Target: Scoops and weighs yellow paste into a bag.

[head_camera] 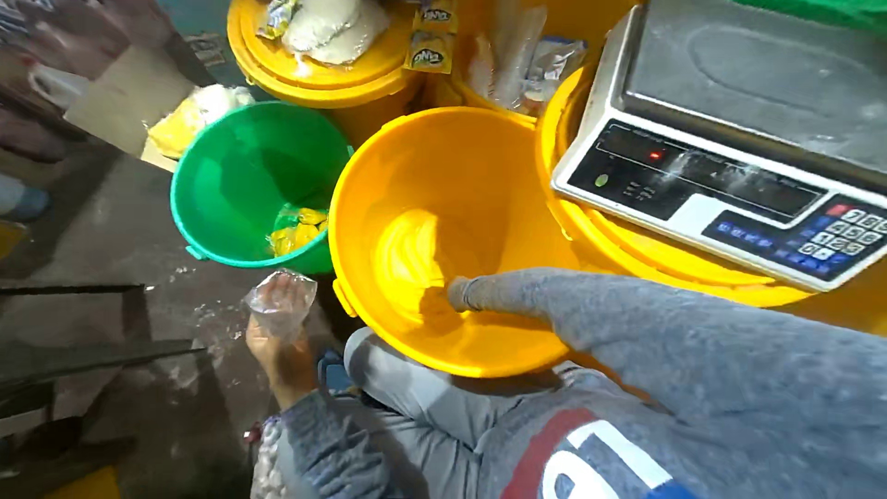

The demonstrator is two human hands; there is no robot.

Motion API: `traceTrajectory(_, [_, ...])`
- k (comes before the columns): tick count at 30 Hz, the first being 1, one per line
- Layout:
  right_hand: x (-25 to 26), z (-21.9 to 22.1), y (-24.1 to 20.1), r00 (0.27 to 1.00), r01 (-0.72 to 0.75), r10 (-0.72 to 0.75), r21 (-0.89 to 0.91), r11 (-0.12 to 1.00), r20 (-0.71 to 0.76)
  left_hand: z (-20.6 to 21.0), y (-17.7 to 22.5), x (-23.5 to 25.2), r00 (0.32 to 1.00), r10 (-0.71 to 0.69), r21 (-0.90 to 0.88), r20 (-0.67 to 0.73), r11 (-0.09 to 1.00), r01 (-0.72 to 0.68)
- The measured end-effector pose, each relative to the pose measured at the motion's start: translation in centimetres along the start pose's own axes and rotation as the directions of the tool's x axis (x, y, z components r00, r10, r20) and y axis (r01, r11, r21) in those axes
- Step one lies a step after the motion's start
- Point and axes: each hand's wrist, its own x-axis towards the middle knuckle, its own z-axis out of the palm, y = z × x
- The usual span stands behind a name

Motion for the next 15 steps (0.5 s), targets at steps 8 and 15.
traceTrajectory(8, [2.3, -13.3, 3.1, 0.912, 0.001, 0.110, 0.269, 0.963, -0.395, 0.8, -0.1, 1.3, 0.995, -0.090, -0.114, 0.035, 0.989, 0.094])
traceTrajectory(15, [4.4, -16.6, 2.7, 0.858, 0.001, 0.127, 0.249, 0.968, -0.497, -0.2, -1.0, 1.6, 0.993, -0.111, -0.084, 0.036, 0.990, 0.114])
